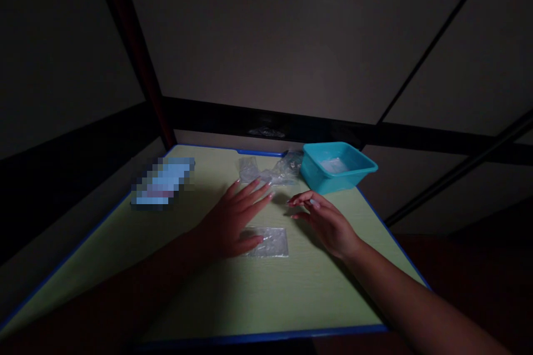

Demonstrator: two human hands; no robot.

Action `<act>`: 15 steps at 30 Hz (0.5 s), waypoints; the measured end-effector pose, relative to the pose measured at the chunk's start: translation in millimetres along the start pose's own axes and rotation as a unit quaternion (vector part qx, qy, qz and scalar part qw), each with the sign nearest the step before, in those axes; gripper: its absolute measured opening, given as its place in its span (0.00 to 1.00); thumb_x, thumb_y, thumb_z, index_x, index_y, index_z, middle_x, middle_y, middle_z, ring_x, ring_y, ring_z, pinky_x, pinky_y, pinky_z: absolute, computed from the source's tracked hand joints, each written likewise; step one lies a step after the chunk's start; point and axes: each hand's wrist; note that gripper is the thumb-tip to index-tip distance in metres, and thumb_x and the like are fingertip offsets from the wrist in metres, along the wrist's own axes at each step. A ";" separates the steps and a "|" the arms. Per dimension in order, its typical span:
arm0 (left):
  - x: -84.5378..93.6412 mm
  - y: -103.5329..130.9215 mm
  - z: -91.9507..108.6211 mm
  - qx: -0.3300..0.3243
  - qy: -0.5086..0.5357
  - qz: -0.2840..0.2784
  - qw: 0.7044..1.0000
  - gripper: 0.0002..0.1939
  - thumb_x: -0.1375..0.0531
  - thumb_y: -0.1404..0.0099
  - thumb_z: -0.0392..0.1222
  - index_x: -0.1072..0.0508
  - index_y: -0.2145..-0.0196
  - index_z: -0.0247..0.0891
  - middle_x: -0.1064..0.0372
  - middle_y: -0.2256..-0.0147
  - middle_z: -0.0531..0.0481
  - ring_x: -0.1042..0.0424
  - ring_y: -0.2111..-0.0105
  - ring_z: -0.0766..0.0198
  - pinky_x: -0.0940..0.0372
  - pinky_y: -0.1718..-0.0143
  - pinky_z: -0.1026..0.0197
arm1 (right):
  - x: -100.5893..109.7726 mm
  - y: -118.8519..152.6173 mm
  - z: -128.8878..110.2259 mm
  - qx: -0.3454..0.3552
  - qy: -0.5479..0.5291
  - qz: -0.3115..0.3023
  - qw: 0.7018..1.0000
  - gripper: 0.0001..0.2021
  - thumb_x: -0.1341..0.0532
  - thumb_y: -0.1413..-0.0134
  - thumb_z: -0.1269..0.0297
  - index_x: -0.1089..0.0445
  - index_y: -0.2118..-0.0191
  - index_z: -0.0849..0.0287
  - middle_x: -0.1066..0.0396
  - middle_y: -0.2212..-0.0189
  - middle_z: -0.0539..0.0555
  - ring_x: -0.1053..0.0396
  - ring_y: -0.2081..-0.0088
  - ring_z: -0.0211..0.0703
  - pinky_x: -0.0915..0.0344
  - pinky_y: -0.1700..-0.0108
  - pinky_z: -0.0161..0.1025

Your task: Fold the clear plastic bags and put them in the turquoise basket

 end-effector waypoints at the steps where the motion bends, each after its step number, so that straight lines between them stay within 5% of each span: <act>1: 2.0 -0.3 3.8 -0.025 -0.010 -0.022 0.999 0.38 0.44 0.37 0.55 0.48 0.35 0.36 0.48 0.35 0.39 0.52 0.35 0.46 0.68 0.35 0.43 | -0.7 -0.1 1.0 -0.001 0.006 0.000 1.000 0.11 0.35 0.49 0.54 0.27 0.63 0.54 0.29 0.59 0.53 0.34 0.53 0.46 0.37 0.54 0.41; 8: 4.1 -0.4 18.6 -0.168 0.016 -0.075 0.983 0.36 0.45 0.34 0.55 0.47 0.34 0.36 0.42 0.38 0.43 0.44 0.37 0.54 0.76 0.34 0.49 | -7.0 2.3 4.8 -0.029 0.016 -0.101 0.994 0.16 0.34 0.47 0.56 0.27 0.54 0.54 0.28 0.50 0.55 0.34 0.47 0.44 0.43 0.44 0.44; 15: 1.9 0.2 23.4 -0.182 0.015 -0.044 0.982 0.29 0.43 0.35 0.53 0.36 0.41 0.34 0.35 0.42 0.42 0.42 0.38 0.56 0.78 0.34 0.50 | -6.1 3.5 9.6 -0.013 0.074 -0.112 0.991 0.10 0.32 0.48 0.59 0.28 0.62 0.57 0.28 0.67 0.49 0.32 0.65 0.36 0.37 0.59 0.36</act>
Point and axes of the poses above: each hand's wrist, its own y-axis away from the middle knuckle, its own x-axis out of the back of the hand, z = x × y
